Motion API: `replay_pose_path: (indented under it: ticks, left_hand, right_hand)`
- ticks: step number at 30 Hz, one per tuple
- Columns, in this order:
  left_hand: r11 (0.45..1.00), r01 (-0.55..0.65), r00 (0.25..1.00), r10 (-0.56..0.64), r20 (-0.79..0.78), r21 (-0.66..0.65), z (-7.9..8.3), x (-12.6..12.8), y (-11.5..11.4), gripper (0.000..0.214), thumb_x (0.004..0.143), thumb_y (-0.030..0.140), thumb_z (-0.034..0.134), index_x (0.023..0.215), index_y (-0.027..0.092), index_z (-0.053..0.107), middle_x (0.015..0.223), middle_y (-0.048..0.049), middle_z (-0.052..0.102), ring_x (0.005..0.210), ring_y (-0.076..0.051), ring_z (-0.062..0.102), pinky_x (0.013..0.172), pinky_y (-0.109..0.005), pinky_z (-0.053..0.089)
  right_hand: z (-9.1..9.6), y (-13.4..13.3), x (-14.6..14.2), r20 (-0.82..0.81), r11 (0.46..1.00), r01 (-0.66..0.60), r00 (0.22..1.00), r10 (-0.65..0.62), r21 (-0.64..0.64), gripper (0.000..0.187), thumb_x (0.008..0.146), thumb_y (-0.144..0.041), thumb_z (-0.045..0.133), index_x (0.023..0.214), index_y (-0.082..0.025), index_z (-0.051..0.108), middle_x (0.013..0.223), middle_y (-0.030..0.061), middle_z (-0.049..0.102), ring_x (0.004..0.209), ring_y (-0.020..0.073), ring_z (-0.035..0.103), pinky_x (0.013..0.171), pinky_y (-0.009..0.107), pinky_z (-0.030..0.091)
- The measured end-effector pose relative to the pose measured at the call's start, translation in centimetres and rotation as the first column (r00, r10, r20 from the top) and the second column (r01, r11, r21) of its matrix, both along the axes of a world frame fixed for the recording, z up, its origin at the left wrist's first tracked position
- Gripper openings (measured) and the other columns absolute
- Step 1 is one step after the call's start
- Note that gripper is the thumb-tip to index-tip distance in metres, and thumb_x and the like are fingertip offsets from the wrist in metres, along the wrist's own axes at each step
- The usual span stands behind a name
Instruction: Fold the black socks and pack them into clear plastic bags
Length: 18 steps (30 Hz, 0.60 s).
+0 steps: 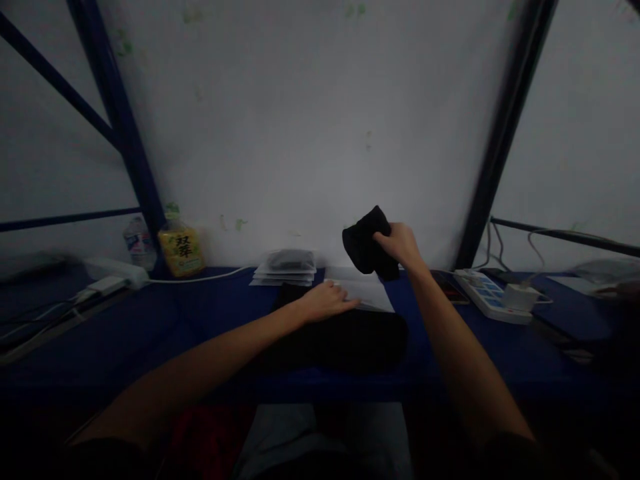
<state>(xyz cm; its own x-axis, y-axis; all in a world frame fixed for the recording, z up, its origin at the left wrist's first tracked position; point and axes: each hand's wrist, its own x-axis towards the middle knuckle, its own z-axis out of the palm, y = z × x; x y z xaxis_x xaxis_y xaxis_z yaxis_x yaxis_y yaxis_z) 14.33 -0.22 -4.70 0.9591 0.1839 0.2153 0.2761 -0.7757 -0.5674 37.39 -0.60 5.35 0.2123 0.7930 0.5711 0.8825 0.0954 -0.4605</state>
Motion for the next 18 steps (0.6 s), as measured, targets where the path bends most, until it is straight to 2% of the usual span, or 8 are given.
replay_pose_path:
  ticks: [2,3,6,9,11,15,18]
  left_hand:
    - [0.999,0.023,1.0,-0.023,0.011,0.044,-0.2,-0.4,-2.5,0.033,0.093,0.015,0.044,0.124,0.024,0.051,0.087,-0.0086,0.065,0.077,-0.02,0.061,0.069,-0.033,0.043]
    - [0.998,0.036,0.999,-0.037,0.017,0.047,-0.1,-0.5,-3.5,0.034,0.094,0.016,0.042,0.126,0.025,0.05,0.087,-0.0082,0.065,0.078,-0.021,0.061,0.068,-0.033,0.043]
    - [0.997,0.076,0.997,-0.076,-0.007,-0.008,0.2,-0.7,-5.2,0.035,0.095,0.017,0.04,0.127,0.03,0.05,0.092,-0.0068,0.063,0.078,-0.019,0.06,0.064,-0.03,0.043]
    - [0.991,0.036,0.999,-0.038,-0.014,-0.131,0.1,-0.8,-5.2,0.03,0.093,0.019,0.045,0.12,0.027,0.056,0.099,-0.0061,0.062,0.08,-0.018,0.062,0.06,-0.026,0.045]
    - [0.972,-0.011,1.0,0.015,0.017,-0.236,-0.3,-0.9,-4.7,0.03,0.091,0.019,0.048,0.119,0.025,0.056,0.103,-0.0053,0.062,0.085,-0.019,0.062,0.063,-0.026,0.047]
    - [0.877,-0.006,0.992,0.065,0.108,-0.48,-1.3,-1.1,-2.8,0.037,0.084,0.014,0.052,0.12,0.022,0.056,0.113,-0.0055,0.062,0.099,-0.02,0.061,0.081,-0.028,0.049]
    - [0.745,0.04,0.987,0.075,0.143,-0.666,-2.3,-1.2,-0.7,0.042,0.077,0.014,0.057,0.119,0.014,0.055,0.114,-0.0096,0.062,0.103,-0.023,0.059,0.089,-0.032,0.048]
  right_hand:
    - [-0.8,-0.1,-2.2,0.231,0.998,0.062,0.971,-0.06,-0.003,0.036,0.083,-0.039,0.05,0.098,-0.011,0.067,0.089,0.0148,0.069,0.083,0.0252,0.065,0.066,0.029,0.044]
    - [-1.6,-0.3,-3.5,0.331,0.998,0.062,0.942,-0.05,-0.025,0.036,0.085,-0.038,0.047,0.102,-0.012,0.066,0.093,0.0157,0.069,0.085,0.0253,0.065,0.068,0.029,0.044]
    - [-4.7,-1.2,-7.0,0.551,0.98,-0.005,0.826,0.115,-0.197,0.032,0.088,-0.034,0.045,0.106,-0.014,0.063,0.097,0.0155,0.069,0.087,0.0242,0.065,0.071,0.029,0.043]
    - [-7.2,-2.3,-8.7,0.609,0.938,-0.08,0.741,0.282,-0.337,0.028,0.088,-0.032,0.047,0.106,-0.016,0.062,0.099,0.0137,0.069,0.092,0.0239,0.064,0.073,0.029,0.043]
    - [-7.9,-2.9,-8.7,0.611,0.934,-0.095,0.733,0.3,-0.345,0.026,0.088,-0.03,0.047,0.107,-0.017,0.061,0.099,0.0126,0.069,0.093,0.024,0.064,0.073,0.029,0.043]
    - [-8.0,-4.5,-7.2,0.61,0.963,-0.147,0.749,0.256,-0.224,0.025,0.088,-0.023,0.045,0.109,-0.017,0.058,0.101,0.0117,0.068,0.093,0.024,0.063,0.075,0.031,0.046]
    - [-8.9,-5.9,-5.8,0.631,0.951,-0.294,0.72,0.289,-0.099,0.03,0.085,-0.016,0.046,0.113,-0.015,0.057,0.107,0.014,0.066,0.1,0.026,0.06,0.081,0.034,0.048]
